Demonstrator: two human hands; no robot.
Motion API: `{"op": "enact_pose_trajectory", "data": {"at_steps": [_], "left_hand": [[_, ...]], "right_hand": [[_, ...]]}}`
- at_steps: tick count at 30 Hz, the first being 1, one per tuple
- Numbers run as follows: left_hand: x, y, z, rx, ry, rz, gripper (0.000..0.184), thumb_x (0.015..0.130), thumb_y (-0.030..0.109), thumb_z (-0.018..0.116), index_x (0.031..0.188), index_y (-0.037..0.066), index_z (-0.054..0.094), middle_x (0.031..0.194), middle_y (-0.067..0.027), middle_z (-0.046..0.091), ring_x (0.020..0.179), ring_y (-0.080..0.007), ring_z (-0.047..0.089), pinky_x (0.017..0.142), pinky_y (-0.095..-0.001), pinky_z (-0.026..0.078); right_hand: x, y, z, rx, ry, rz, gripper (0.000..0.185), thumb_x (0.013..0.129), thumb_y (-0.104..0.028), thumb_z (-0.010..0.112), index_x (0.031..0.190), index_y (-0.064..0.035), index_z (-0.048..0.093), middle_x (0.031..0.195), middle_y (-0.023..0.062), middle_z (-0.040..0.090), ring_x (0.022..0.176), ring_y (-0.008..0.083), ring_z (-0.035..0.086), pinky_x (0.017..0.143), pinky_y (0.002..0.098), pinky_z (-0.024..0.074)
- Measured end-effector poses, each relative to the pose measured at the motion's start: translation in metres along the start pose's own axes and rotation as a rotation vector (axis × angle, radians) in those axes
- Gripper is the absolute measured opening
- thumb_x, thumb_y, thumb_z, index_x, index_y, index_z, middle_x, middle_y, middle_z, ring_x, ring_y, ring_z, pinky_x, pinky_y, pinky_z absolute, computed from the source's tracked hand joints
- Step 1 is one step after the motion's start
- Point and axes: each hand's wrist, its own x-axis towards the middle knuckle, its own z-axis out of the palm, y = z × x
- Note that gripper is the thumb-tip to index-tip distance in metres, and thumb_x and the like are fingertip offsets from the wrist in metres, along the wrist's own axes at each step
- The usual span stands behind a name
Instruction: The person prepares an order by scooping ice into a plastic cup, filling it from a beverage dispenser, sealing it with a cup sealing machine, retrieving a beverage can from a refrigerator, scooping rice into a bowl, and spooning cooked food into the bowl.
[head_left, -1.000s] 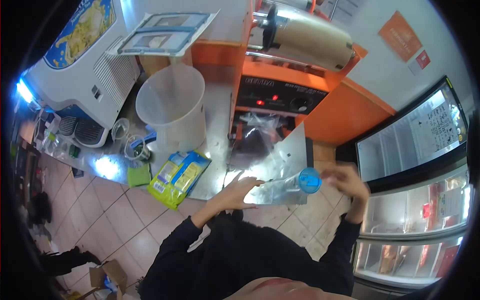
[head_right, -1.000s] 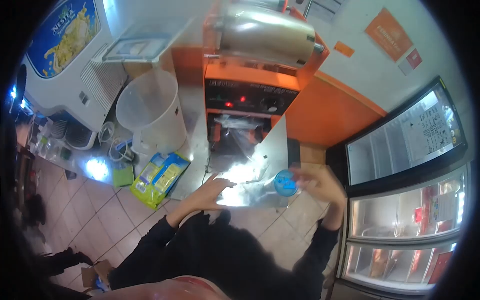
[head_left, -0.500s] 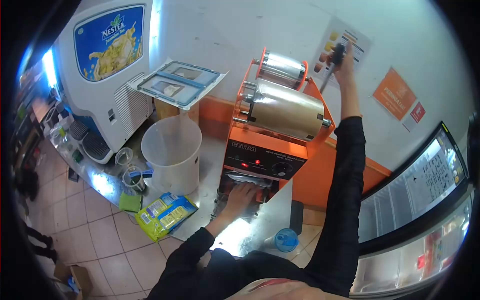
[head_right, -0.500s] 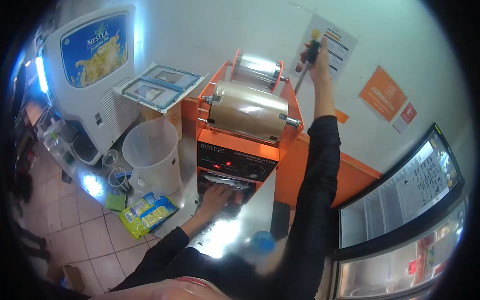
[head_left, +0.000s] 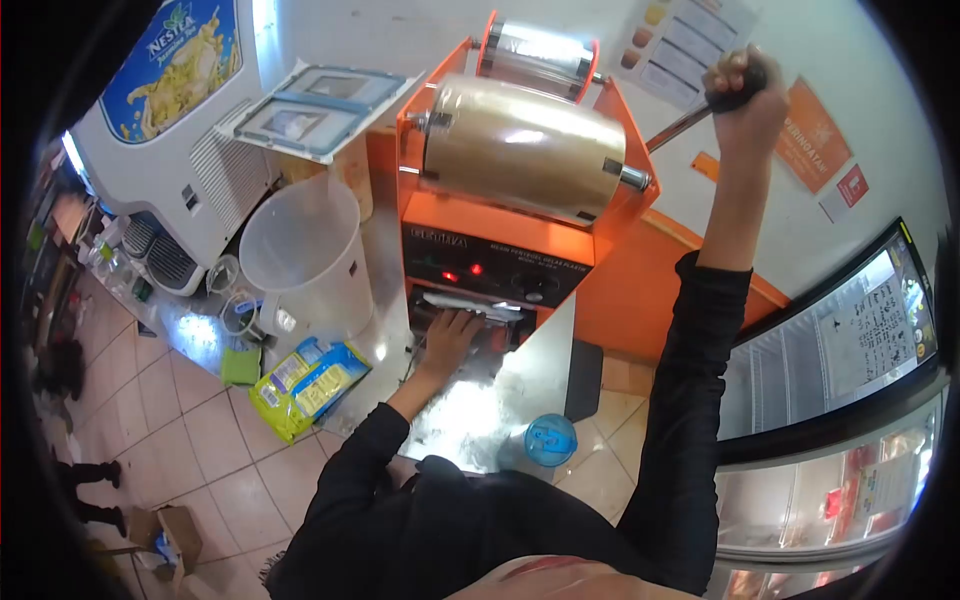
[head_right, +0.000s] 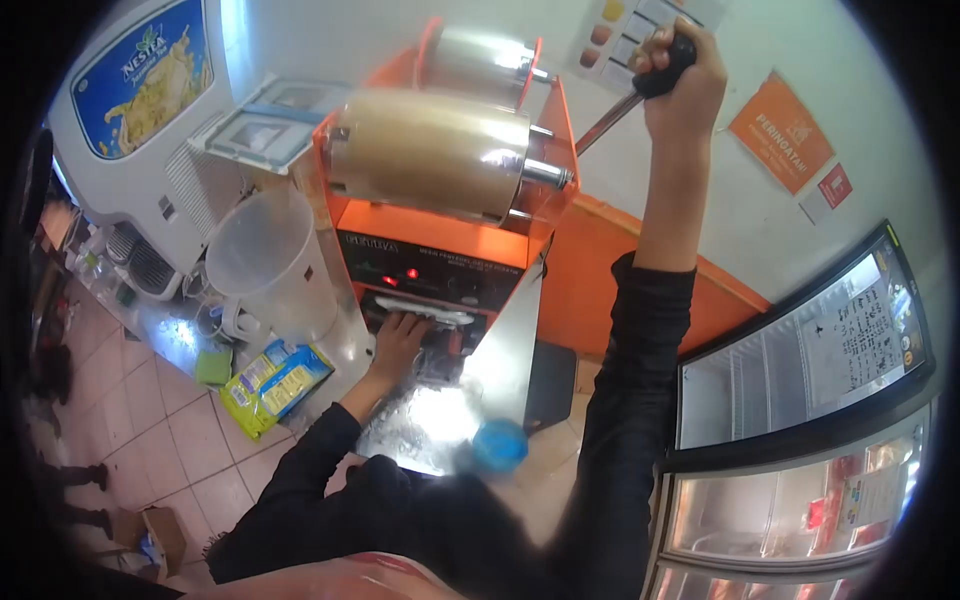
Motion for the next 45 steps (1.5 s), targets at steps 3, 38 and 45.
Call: {"op": "enact_pose_trajectory", "data": {"at_steps": [3, 38, 45], "left_hand": [[0.004, 0.005, -0.003, 0.013, -0.020, -0.058, 0.023, 0.063, 0.002, 0.053, 0.085, 0.007, 0.055, 0.079, -0.0067, 0.049, 0.075, -0.0273, 0.048, 0.063, -0.0345, 0.042], [0.197, 0.029, -0.137, 0.233, 0.414, 0.395, 0.056, 0.063, 0.036, 0.061, 0.108, 0.010, 0.039, 0.107, -0.0129, 0.039, 0.102, -0.0283, 0.033, 0.087, -0.0427, 0.025], [0.086, 0.019, -0.152, -0.074, 0.424, 0.190, 0.014, 0.072, 0.011, 0.057, 0.084, 0.005, 0.054, 0.077, -0.0074, 0.054, 0.071, -0.0217, 0.051, 0.063, -0.0297, 0.040]], "right_hand": [[0.007, -0.001, -0.008, -0.063, -0.058, 0.048, 0.023, 0.077, -0.017, 0.041, 0.059, -0.0033, 0.040, 0.053, 0.0028, 0.033, 0.054, 0.0145, 0.033, 0.052, 0.0248, 0.0277], [0.028, 0.001, -0.009, -0.108, 0.052, -0.069, 0.009, 0.064, -0.006, 0.048, 0.063, 0.0015, 0.043, 0.057, 0.0086, 0.034, 0.059, 0.0205, 0.036, 0.062, 0.0318, 0.0313], [0.045, -0.004, -0.038, 0.009, -0.178, 0.043, 0.012, 0.068, -0.011, 0.046, 0.063, -0.0010, 0.048, 0.056, 0.0085, 0.043, 0.052, 0.0179, 0.039, 0.052, 0.0287, 0.0342]]}}
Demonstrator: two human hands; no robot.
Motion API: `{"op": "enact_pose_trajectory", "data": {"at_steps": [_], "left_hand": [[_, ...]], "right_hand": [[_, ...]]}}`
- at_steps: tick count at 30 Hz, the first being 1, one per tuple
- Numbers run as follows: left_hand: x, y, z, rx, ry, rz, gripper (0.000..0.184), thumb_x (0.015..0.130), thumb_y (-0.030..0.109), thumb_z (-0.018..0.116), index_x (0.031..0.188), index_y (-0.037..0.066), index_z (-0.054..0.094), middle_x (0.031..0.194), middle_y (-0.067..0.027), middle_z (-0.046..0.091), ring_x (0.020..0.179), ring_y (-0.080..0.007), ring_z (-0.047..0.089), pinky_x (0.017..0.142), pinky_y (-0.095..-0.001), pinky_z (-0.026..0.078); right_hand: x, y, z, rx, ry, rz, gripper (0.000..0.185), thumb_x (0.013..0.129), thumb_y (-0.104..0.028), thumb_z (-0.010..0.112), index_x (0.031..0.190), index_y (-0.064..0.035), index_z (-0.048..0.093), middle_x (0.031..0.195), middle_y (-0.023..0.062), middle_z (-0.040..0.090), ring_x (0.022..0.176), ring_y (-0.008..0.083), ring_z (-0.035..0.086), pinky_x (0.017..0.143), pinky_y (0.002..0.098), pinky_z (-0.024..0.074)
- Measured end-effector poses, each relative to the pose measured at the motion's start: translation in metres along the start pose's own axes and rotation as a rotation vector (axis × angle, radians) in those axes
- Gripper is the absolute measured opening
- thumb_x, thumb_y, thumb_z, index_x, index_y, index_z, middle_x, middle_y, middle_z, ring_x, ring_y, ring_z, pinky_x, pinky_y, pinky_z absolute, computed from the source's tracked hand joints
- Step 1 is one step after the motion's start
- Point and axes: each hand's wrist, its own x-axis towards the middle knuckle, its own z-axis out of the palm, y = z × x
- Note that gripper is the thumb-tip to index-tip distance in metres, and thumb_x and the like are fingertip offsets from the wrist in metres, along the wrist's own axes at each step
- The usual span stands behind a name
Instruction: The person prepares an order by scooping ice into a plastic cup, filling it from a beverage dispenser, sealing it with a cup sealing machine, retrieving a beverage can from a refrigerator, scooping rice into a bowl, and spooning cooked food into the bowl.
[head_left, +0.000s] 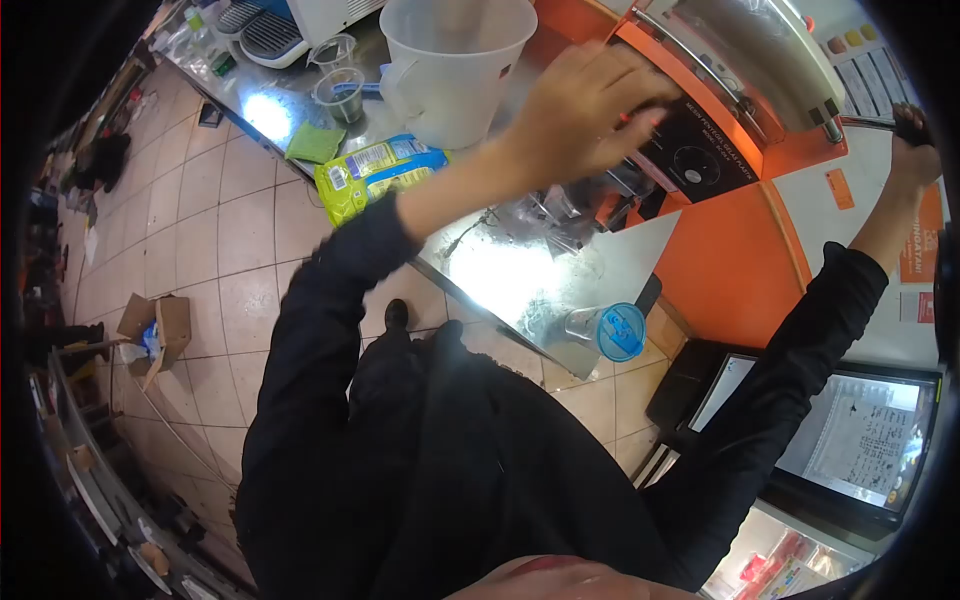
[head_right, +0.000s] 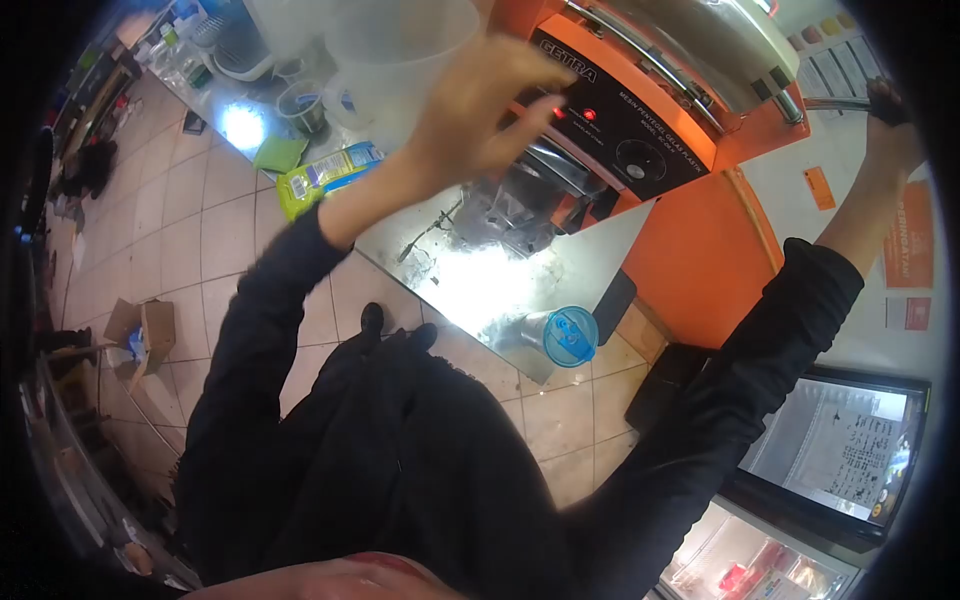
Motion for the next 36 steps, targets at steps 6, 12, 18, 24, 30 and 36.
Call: {"op": "enact_pose_trajectory", "data": {"at_steps": [6, 12, 18, 24, 30, 36], "left_hand": [[-0.253, 0.012, -0.033, 0.209, -0.813, -0.928, 0.022, 0.068, 0.013, 0.057, 0.084, 0.001, 0.049, 0.081, -0.0161, 0.052, 0.078, -0.0300, 0.051, 0.067, -0.0380, 0.041], [-0.281, 0.003, -0.018, 0.211, -1.027, -1.130, 0.012, 0.071, 0.008, 0.049, 0.081, 0.001, 0.051, 0.076, -0.0195, 0.053, 0.074, -0.0337, 0.051, 0.068, -0.0394, 0.041], [-0.283, 0.046, -0.101, -0.222, -0.678, -1.094, 0.018, 0.081, 0.013, 0.039, 0.083, -0.001, 0.050, 0.070, -0.0174, 0.050, 0.060, -0.0336, 0.049, 0.057, -0.0379, 0.039], [-0.228, 0.104, -0.157, -0.392, -0.512, -1.726, 0.022, 0.085, 0.015, 0.036, 0.095, 0.000, 0.049, 0.057, -0.0085, 0.045, 0.052, -0.0173, 0.046, 0.054, -0.0275, 0.039], [-0.215, 0.075, -0.082, -0.725, -0.154, -1.485, 0.025, 0.085, 0.016, 0.035, 0.104, 0.004, 0.047, 0.058, -0.0032, 0.039, 0.052, -0.0095, 0.039, 0.047, -0.0250, 0.034], [-0.219, 0.055, -0.035, -1.507, 0.159, -1.803, 0.027, 0.085, 0.017, 0.031, 0.100, 0.002, 0.049, 0.056, 0.0016, 0.036, 0.044, -0.0051, 0.028, 0.040, -0.0189, 0.024]], "right_hand": [[-0.035, 0.015, 0.075, -0.078, 0.361, -0.148, 0.024, 0.074, -0.024, 0.040, 0.053, -0.0113, 0.039, 0.046, -0.0008, 0.038, 0.038, 0.0101, 0.035, 0.037, 0.0213, 0.0295], [-0.027, 0.016, 0.065, -0.250, 0.318, -0.122, 0.029, 0.076, -0.027, 0.037, 0.049, -0.0146, 0.038, 0.042, -0.0034, 0.037, 0.033, 0.0078, 0.035, 0.032, 0.0186, 0.0284], [-0.015, 0.016, 0.045, -0.216, 0.226, -0.161, 0.031, 0.078, -0.029, 0.035, 0.052, -0.0121, 0.043, 0.042, -0.0007, 0.040, 0.034, 0.0103, 0.039, 0.032, 0.0228, 0.0344], [-0.013, 0.012, 0.039, -0.310, 0.211, -0.142, 0.029, 0.078, -0.028, 0.036, 0.054, -0.0132, 0.043, 0.041, -0.0019, 0.036, 0.035, 0.0111, 0.039, 0.035, 0.0256, 0.0336], [0.004, -0.014, 0.002, -0.376, 0.079, -0.083, 0.026, 0.078, -0.029, 0.038, 0.056, -0.0155, 0.044, 0.046, -0.0013, 0.041, 0.041, 0.0126, 0.042, 0.041, 0.0293, 0.0351], [-0.015, -0.015, 0.007, -0.496, 0.093, -0.069, 0.025, 0.077, -0.028, 0.038, 0.056, -0.0151, 0.044, 0.046, -0.0011, 0.041, 0.041, 0.0128, 0.042, 0.041, 0.0295, 0.0352]]}}
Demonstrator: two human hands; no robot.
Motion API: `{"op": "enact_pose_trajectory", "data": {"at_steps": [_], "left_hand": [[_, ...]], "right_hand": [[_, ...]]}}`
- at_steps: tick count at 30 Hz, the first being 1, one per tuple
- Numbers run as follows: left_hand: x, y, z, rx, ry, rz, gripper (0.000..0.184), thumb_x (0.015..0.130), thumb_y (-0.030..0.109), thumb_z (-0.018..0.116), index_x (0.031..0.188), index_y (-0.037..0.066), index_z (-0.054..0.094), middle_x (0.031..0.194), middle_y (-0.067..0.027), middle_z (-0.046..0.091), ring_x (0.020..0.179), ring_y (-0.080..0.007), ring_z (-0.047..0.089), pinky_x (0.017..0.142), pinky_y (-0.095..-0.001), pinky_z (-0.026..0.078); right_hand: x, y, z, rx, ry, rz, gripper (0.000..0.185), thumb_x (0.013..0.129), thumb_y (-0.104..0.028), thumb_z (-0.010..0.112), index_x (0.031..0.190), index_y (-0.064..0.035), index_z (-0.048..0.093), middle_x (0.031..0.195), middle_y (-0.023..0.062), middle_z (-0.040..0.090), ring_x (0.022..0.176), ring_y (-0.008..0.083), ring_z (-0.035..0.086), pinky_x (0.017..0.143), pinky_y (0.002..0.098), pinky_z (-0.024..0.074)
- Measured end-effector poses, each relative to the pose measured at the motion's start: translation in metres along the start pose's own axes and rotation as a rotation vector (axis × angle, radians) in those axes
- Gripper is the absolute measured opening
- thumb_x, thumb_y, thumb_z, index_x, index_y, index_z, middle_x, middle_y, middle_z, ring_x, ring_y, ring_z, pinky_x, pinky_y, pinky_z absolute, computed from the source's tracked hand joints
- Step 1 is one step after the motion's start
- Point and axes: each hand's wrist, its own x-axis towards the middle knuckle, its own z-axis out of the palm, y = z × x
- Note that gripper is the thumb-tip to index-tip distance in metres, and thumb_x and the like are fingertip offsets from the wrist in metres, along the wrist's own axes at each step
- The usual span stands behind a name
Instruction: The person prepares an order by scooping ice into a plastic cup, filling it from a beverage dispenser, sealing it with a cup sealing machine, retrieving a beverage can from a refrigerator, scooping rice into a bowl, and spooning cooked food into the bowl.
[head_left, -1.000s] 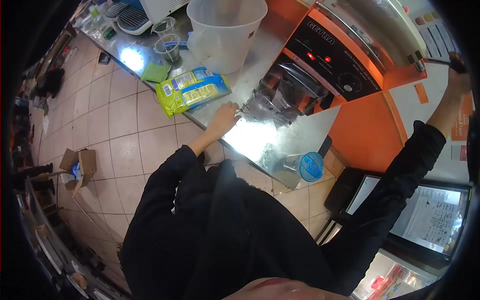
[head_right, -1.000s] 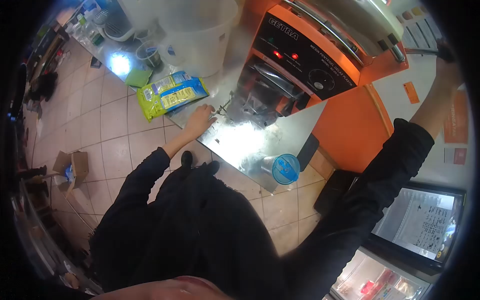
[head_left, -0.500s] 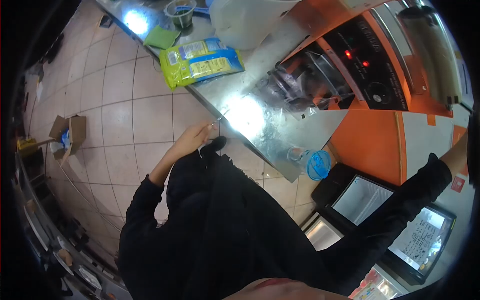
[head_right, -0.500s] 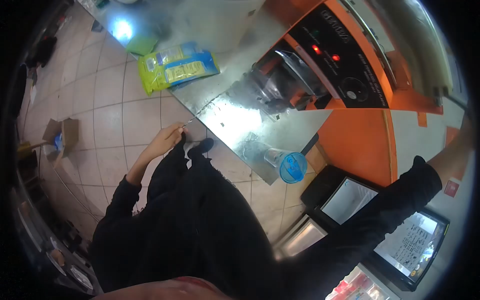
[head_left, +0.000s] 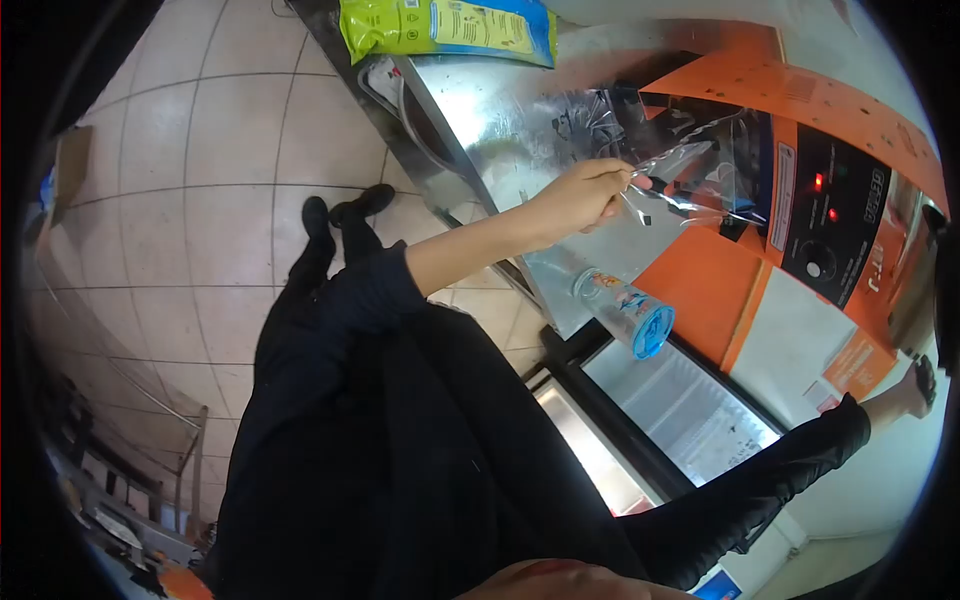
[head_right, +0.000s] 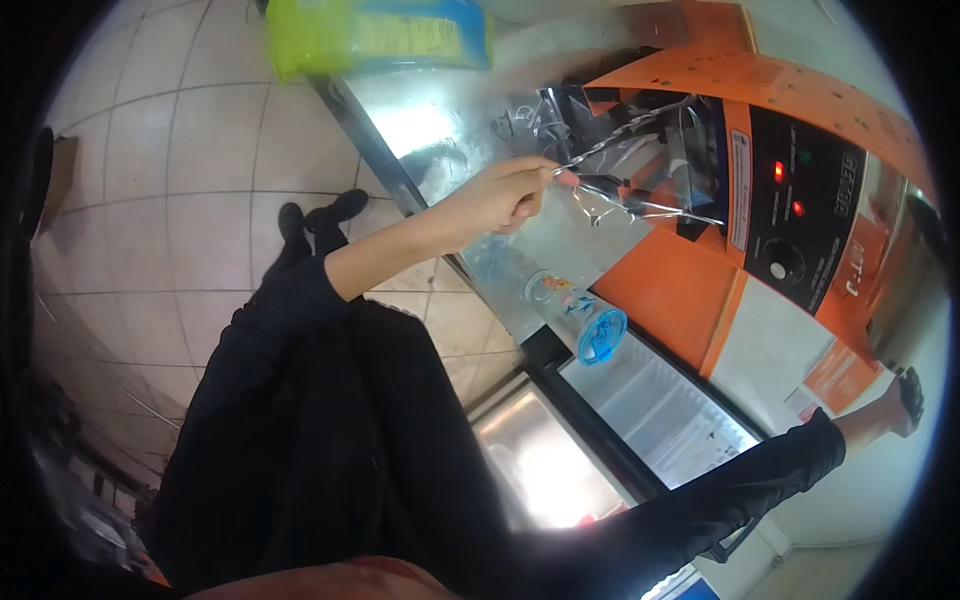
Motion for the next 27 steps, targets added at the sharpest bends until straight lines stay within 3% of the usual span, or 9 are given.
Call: {"op": "enact_pose_trajectory", "data": {"at_steps": [3, 6, 13, 15, 17, 19, 21, 22, 27], "left_hand": [[0.018, 0.001, 0.003, -0.021, -0.045, -0.009, 0.030, 0.087, 0.020, 0.030, 0.104, 0.002, 0.047, 0.052, 0.0041, 0.031, 0.042, -0.0041, 0.028, 0.039, -0.0179, 0.022], [0.026, 0.004, 0.008, 0.004, -0.094, -0.005, 0.031, 0.086, 0.021, 0.030, 0.098, 0.001, 0.050, 0.052, 0.0027, 0.040, 0.046, -0.0067, 0.039, 0.046, -0.0215, 0.030], [0.040, 0.014, 0.028, -0.069, -0.093, -0.033, 0.031, 0.085, 0.020, 0.028, 0.093, 0.001, 0.051, 0.053, -0.0004, 0.048, 0.048, -0.0085, 0.046, 0.052, -0.0227, 0.034], [0.054, 0.007, 0.029, -0.119, -0.111, 0.068, 0.029, 0.084, 0.018, 0.030, 0.092, 0.000, 0.051, 0.054, -0.0033, 0.051, 0.048, -0.0103, 0.050, 0.051, -0.0224, 0.037], [0.066, 0.009, 0.029, -0.103, -0.127, 0.181, 0.015, 0.075, 0.006, 0.043, 0.081, -0.004, 0.052, 0.063, -0.0126, 0.056, 0.050, -0.0192, 0.056, 0.045, -0.0274, 0.047], [0.089, 0.002, 0.029, -0.024, -0.116, 0.177, 0.015, 0.075, 0.009, 0.048, 0.080, -0.004, 0.053, 0.068, -0.0152, 0.057, 0.055, -0.0210, 0.058, 0.047, -0.0283, 0.048], [0.129, -0.023, 0.024, -0.182, -0.315, 0.394, 0.017, 0.074, 0.012, 0.052, 0.083, -0.002, 0.054, 0.073, -0.0165, 0.058, 0.057, -0.0223, 0.058, 0.050, -0.0300, 0.049], [0.163, -0.046, 0.018, -0.569, -0.696, 0.485, 0.016, 0.073, 0.012, 0.054, 0.083, -0.001, 0.054, 0.074, -0.0168, 0.058, 0.057, -0.0241, 0.058, 0.052, -0.0328, 0.049], [0.137, -0.012, 0.023, -0.270, -0.450, 0.284, 0.017, 0.073, 0.012, 0.054, 0.083, -0.001, 0.054, 0.075, -0.0177, 0.057, 0.058, -0.0271, 0.058, 0.053, -0.0352, 0.050]], "right_hand": [[-0.001, -0.008, 0.005, -0.026, -0.015, -0.004, 0.025, 0.076, -0.027, 0.038, 0.056, -0.0149, 0.044, 0.046, -0.0010, 0.041, 0.041, 0.0129, 0.042, 0.041, 0.0295, 0.0353], [-0.005, -0.010, 0.007, -0.061, -0.026, -0.001, 0.025, 0.076, -0.027, 0.038, 0.055, -0.0148, 0.044, 0.046, -0.0009, 0.041, 0.041, 0.0130, 0.042, 0.042, 0.0296, 0.0353], [-0.009, -0.013, 0.004, -0.147, -0.045, 0.017, 0.024, 0.075, -0.026, 0.038, 0.054, -0.0144, 0.043, 0.046, -0.0006, 0.041, 0.041, 0.0133, 0.042, 0.042, 0.0298, 0.0355], [-0.010, -0.010, 0.004, -0.166, -0.053, 0.022, 0.024, 0.075, -0.026, 0.038, 0.054, -0.0142, 0.043, 0.046, -0.0005, 0.041, 0.041, 0.0134, 0.042, 0.042, 0.0298, 0.0356], [-0.009, -0.009, 0.003, -0.175, -0.057, 0.025, 0.024, 0.074, -0.025, 0.038, 0.054, -0.0141, 0.043, 0.046, -0.0005, 0.041, 0.041, 0.0134, 0.042, 0.042, 0.0299, 0.0356], [-0.010, -0.007, 0.004, -0.185, -0.055, 0.028, 0.024, 0.074, -0.025, 0.038, 0.054, -0.0140, 0.043, 0.045, -0.0004, 0.041, 0.041, 0.0135, 0.042, 0.042, 0.0299, 0.0357], [-0.010, -0.006, 0.002, -0.191, -0.049, 0.031, 0.023, 0.074, -0.025, 0.038, 0.054, -0.0139, 0.043, 0.045, -0.0003, 0.041, 0.041, 0.0136, 0.042, 0.042, 0.0300, 0.0357], [-0.010, -0.005, 0.002, -0.194, -0.046, 0.030, 0.023, 0.074, -0.025, 0.038, 0.054, -0.0138, 0.043, 0.045, -0.0003, 0.041, 0.040, 0.0136, 0.042, 0.042, 0.0300, 0.0357], [-0.013, -0.005, -0.001, -0.185, -0.035, 0.030, 0.023, 0.073, -0.024, 0.038, 0.053, -0.0136, 0.043, 0.045, -0.0001, 0.041, 0.040, 0.0138, 0.042, 0.042, 0.0301, 0.0358]]}}
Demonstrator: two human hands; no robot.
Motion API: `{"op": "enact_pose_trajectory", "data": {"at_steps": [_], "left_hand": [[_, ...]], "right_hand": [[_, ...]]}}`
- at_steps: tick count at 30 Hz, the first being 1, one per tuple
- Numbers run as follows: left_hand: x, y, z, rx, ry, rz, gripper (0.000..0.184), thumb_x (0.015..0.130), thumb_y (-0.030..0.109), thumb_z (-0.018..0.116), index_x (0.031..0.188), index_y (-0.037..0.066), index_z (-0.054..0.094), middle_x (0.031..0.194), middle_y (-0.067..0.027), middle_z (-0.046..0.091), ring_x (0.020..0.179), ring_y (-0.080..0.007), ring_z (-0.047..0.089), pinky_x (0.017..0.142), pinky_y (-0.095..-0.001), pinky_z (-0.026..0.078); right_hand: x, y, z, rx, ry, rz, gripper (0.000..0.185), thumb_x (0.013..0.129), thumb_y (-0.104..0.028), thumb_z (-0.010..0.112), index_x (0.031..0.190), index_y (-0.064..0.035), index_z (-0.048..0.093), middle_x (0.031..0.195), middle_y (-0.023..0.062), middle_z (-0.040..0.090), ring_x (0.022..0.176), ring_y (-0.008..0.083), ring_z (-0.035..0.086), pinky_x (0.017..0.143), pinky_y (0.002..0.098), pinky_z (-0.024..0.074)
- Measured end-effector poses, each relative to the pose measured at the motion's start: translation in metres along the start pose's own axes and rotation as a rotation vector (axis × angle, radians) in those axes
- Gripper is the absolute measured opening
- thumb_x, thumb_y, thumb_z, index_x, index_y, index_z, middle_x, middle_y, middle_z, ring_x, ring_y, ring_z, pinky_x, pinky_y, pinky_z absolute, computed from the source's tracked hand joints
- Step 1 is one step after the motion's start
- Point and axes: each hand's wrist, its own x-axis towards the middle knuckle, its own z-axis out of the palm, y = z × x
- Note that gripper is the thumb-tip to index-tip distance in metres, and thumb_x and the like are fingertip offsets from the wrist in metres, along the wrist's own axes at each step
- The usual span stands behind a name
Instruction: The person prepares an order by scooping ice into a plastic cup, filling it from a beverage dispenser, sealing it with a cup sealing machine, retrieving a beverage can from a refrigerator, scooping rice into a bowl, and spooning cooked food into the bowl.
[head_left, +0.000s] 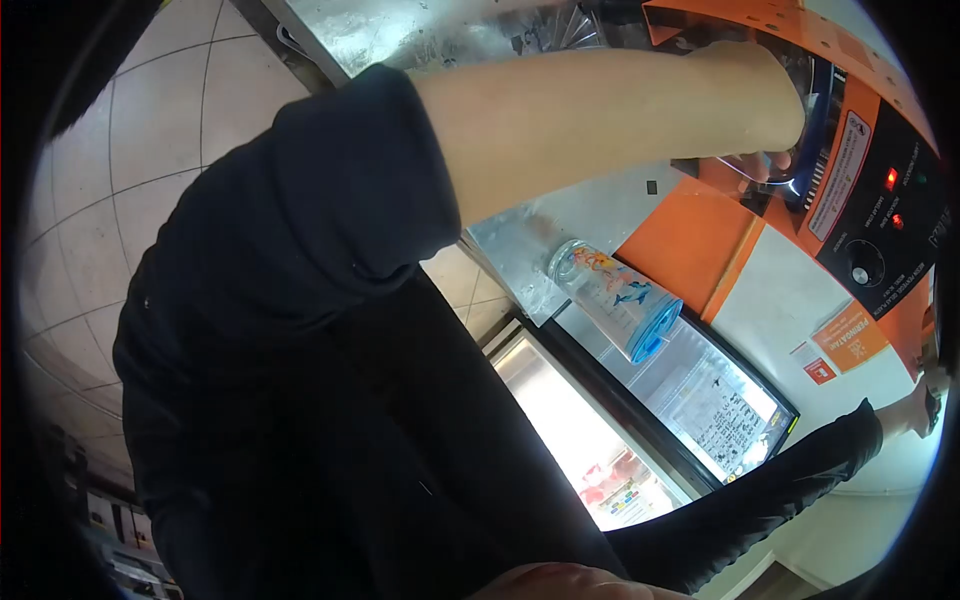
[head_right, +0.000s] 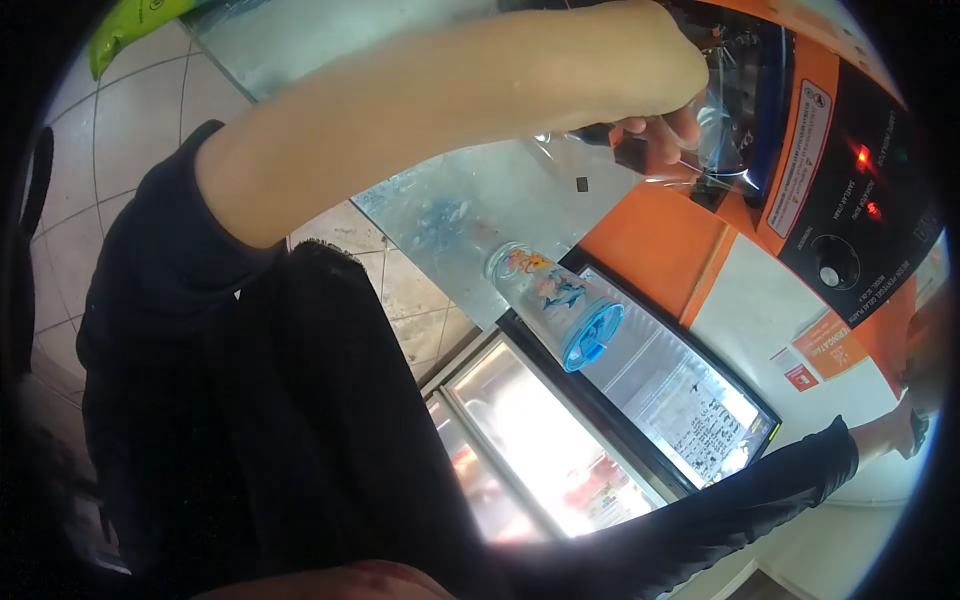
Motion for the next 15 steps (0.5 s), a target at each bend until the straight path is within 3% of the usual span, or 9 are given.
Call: {"op": "enact_pose_trajectory", "data": {"at_steps": [2, 5, 7, 11, 15], "left_hand": [[0.002, 0.002, 0.001, 0.010, 0.062, -0.038, 0.017, 0.073, 0.012, 0.054, 0.084, -0.001, 0.054, 0.075, -0.0178, 0.057, 0.058, -0.0278, 0.058, 0.053, -0.0353, 0.050], [0.003, 0.005, 0.002, -0.209, -0.128, 0.055, 0.015, 0.072, 0.011, 0.053, 0.081, -0.001, 0.055, 0.073, -0.0158, 0.058, 0.059, -0.0244, 0.059, 0.053, -0.0328, 0.050], [-0.020, 0.038, 0.034, 0.376, 0.295, -0.195, 0.013, 0.071, 0.009, 0.051, 0.078, -0.002, 0.055, 0.072, -0.0125, 0.058, 0.058, -0.0201, 0.059, 0.051, -0.0294, 0.050], [-0.014, 0.037, 0.038, 0.467, 0.379, -0.166, 0.010, 0.068, 0.006, 0.052, 0.074, -0.001, 0.056, 0.070, -0.0095, 0.057, 0.056, -0.0163, 0.059, 0.048, -0.0267, 0.049], [0.037, -0.015, -0.008, 0.489, -0.028, 0.348, 0.008, 0.065, 0.002, 0.053, 0.072, -0.001, 0.056, 0.068, -0.0079, 0.056, 0.055, -0.0156, 0.059, 0.048, -0.0272, 0.049]], "right_hand": [[-0.001, 0.000, 0.001, 0.002, -0.001, -0.002, 0.023, 0.073, -0.024, 0.038, 0.053, -0.0134, 0.043, 0.045, 0.0000, 0.041, 0.040, 0.0139, 0.042, 0.042, 0.0302, 0.0359], [-0.002, -0.002, -0.005, 0.015, 0.014, -0.002, 0.022, 0.072, -0.023, 0.038, 0.052, -0.0133, 0.043, 0.045, 0.0001, 0.041, 0.040, 0.0140, 0.042, 0.042, 0.0302, 0.0360], [-0.005, -0.003, -0.008, 0.018, 0.019, -0.004, 0.022, 0.072, -0.023, 0.038, 0.052, -0.0131, 0.043, 0.045, 0.0002, 0.041, 0.040, 0.0141, 0.042, 0.042, 0.0303, 0.0360], [-0.006, -0.001, -0.005, 0.029, 0.011, -0.002, 0.022, 0.071, -0.022, 0.038, 0.052, -0.0129, 0.042, 0.045, 0.0003, 0.041, 0.040, 0.0142, 0.043, 0.042, 0.0304, 0.0361], [-0.009, -0.002, -0.009, 0.031, 0.019, -0.003, 0.022, 0.071, -0.022, 0.038, 0.051, -0.0127, 0.042, 0.045, 0.0005, 0.041, 0.040, 0.0143, 0.043, 0.042, 0.0305, 0.0362]]}}
